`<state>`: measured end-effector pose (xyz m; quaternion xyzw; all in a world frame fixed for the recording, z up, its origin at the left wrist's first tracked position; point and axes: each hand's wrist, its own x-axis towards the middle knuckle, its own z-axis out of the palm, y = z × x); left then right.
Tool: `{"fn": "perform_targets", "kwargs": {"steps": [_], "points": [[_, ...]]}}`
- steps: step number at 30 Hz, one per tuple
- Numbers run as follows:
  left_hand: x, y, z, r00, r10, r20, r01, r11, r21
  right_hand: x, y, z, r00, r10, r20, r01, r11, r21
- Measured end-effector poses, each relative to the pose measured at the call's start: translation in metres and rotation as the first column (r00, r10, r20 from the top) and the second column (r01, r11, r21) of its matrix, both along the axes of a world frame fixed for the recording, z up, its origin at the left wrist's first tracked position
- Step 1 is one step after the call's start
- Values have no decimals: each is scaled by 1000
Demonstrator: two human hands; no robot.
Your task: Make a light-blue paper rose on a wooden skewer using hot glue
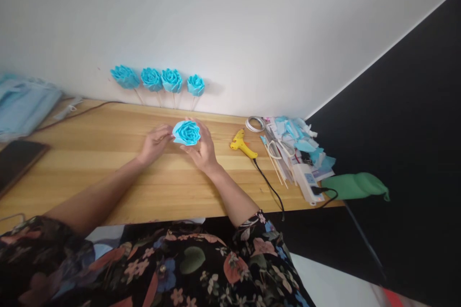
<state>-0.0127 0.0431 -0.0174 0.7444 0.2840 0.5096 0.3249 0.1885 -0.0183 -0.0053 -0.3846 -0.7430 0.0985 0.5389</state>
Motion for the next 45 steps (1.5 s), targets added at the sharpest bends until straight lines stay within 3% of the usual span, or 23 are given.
{"fn": "perform_targets", "kwargs": {"steps": [4,9,16,20,25,29,39,45], "points": [[0,-2,0,1000,-22,-22,22,1000,-15,0,-2,1,995,-9,-98,12,999,35],[2,-4,-2,999,-32,-29,31,999,-34,1,-4,1,974,-124,-189,117,992,-48],[2,-5,-9,999,-8,35,15,978,-207,-2,-1,-5,898,-226,-377,198,974,-114],[-1,-4,-11,999,-16,36,24,970,-243,0,6,-11,909,-194,-369,121,970,-211],[-1,-4,-11,999,-10,46,22,962,-274,5,12,-8,936,-58,-347,-10,981,-192],[0,-6,-10,999,-26,34,35,956,-291,5,8,0,913,-97,-396,7,975,-222],[0,-8,-6,997,-70,11,70,944,-322,4,8,11,811,-233,-537,83,954,-287],[1,-10,-3,990,-138,-6,129,935,-331,7,18,5,676,-274,-684,31,938,-346]]}}
